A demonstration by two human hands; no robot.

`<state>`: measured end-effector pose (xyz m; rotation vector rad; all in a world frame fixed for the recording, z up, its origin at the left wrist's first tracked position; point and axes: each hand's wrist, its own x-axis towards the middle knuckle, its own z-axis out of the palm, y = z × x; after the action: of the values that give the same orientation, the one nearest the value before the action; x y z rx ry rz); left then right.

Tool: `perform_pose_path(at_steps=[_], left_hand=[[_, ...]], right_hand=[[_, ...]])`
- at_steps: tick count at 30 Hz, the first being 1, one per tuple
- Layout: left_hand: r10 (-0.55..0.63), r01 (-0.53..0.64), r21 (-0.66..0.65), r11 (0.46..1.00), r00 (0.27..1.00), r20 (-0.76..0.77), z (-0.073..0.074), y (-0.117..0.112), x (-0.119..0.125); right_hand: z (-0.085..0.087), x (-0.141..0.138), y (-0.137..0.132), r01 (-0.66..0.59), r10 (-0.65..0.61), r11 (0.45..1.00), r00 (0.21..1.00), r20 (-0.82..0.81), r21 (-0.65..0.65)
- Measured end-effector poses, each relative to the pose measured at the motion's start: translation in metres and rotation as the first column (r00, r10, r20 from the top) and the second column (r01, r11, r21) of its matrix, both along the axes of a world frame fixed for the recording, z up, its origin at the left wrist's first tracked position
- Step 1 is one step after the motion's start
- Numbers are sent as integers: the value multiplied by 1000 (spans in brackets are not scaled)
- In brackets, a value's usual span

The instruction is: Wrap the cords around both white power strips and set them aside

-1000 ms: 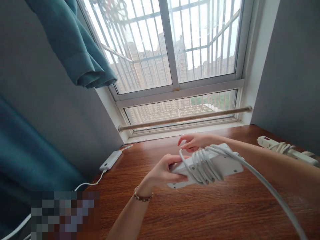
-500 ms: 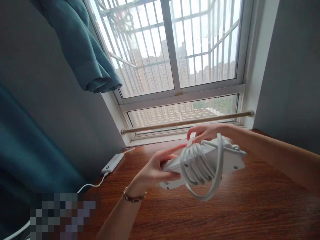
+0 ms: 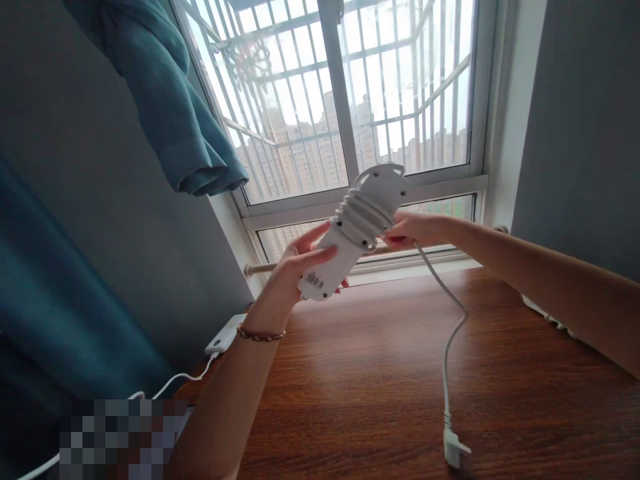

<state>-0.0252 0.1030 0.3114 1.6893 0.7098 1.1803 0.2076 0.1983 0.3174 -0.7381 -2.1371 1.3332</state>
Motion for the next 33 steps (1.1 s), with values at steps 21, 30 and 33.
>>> perform_pose_path(at_steps=[21, 30, 33], left_hand=[[830, -143, 881, 451, 429, -356, -15, 90, -26], [383, 459, 612, 644, 499, -777, -28, 54, 13], [92, 413, 545, 730, 730, -677, -34, 40, 19]], right_hand=[[2, 8, -81, 389, -670, 606, 720, 181, 694], [46, -4, -37, 33, -386, 574, 892, 236, 818], [45, 6, -1, 44, -187, 816, 964, 190, 576]])
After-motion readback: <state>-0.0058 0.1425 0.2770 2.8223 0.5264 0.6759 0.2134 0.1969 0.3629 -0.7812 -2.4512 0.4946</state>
